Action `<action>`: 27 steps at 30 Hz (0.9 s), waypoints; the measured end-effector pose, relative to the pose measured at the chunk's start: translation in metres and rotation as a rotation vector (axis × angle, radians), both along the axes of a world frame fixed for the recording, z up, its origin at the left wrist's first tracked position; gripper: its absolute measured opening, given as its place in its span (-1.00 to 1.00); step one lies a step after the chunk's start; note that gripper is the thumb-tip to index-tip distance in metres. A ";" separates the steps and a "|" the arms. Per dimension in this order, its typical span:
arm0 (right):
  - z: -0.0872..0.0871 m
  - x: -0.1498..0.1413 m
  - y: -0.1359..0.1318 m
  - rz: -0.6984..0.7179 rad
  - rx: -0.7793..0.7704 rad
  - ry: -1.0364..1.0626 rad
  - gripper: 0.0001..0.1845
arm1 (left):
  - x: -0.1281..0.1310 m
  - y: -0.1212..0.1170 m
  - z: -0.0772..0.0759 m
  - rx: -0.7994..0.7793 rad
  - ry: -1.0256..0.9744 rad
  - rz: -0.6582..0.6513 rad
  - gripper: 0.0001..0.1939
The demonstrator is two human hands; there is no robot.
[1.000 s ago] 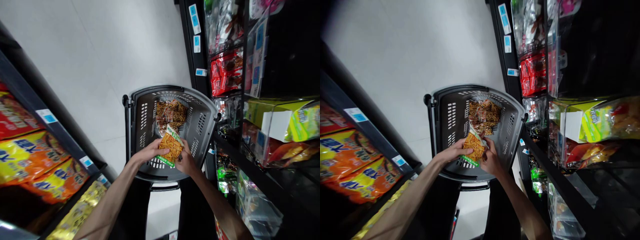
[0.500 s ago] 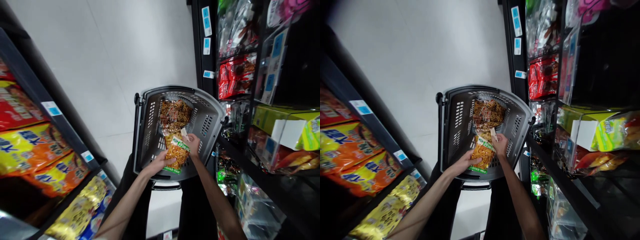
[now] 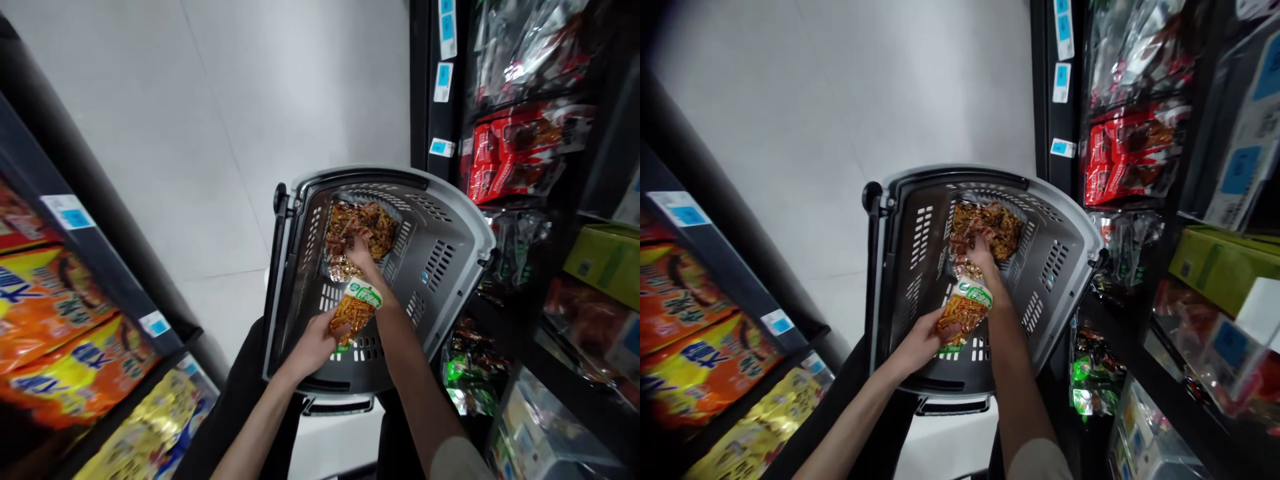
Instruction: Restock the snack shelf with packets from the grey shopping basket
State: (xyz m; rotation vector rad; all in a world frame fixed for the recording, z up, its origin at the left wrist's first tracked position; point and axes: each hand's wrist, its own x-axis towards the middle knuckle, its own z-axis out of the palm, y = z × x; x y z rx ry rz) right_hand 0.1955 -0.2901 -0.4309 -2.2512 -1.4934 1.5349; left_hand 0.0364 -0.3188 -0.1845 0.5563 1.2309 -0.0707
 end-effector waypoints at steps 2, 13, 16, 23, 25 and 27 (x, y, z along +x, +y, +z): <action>0.000 0.010 0.001 -0.004 0.026 -0.045 -0.52 | -0.007 0.003 -0.002 0.021 0.019 0.005 -0.60; 0.006 0.076 -0.009 0.223 -0.045 -0.267 0.07 | -0.010 0.004 -0.010 -0.018 -0.019 0.069 -0.57; -0.003 0.060 -0.004 0.194 -0.059 -0.329 0.05 | -0.013 0.001 -0.011 -0.012 -0.025 0.048 -0.57; 0.000 0.063 -0.016 0.232 -0.078 -0.212 -0.42 | -0.010 0.002 -0.009 0.001 -0.065 0.048 -0.57; 0.008 0.065 -0.030 0.194 -0.117 -0.127 -0.50 | -0.008 0.002 -0.008 -0.019 -0.076 0.068 -0.53; 0.024 0.064 -0.048 0.152 -0.128 -0.094 -0.54 | -0.009 -0.001 -0.008 -0.041 -0.078 0.116 -0.47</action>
